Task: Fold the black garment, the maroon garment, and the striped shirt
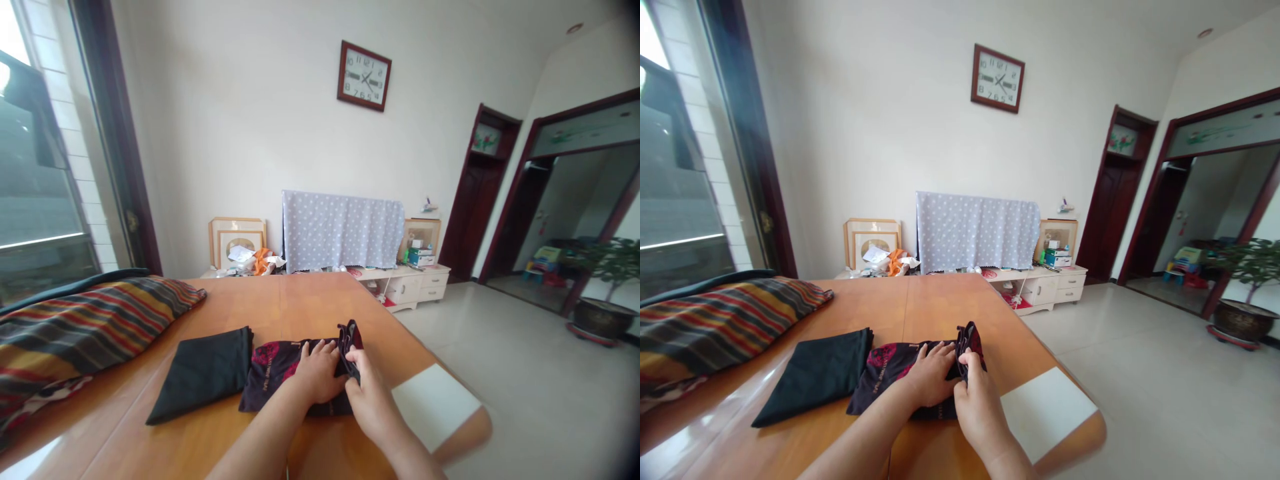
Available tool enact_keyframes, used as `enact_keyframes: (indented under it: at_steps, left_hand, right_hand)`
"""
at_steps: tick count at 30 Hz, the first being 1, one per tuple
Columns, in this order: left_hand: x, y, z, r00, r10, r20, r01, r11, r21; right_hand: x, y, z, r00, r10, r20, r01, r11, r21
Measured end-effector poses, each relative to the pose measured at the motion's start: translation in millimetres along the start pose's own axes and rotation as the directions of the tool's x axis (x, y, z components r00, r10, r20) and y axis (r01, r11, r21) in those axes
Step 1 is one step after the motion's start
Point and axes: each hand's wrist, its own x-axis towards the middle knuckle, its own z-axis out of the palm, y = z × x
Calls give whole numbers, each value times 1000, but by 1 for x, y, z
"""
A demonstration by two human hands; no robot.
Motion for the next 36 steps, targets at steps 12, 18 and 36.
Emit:
enact_keyframes:
  at_steps: [12,18,36]
  left_hand:
    - [-24,-24,-17,981,-53,-189,39,997,-74]
    - [-38,-34,-24,961,-102,-257,60,984,-165]
    - [-75,-47,-26,926,-213,-313,136,959,-249]
  right_hand:
    - [-13,-19,8,960,-107,259,192,925,-329]
    - [-11,-13,5,957,-108,270,170,961,-217]
    - [47,20,6,997,50,65,-40,988,-149]
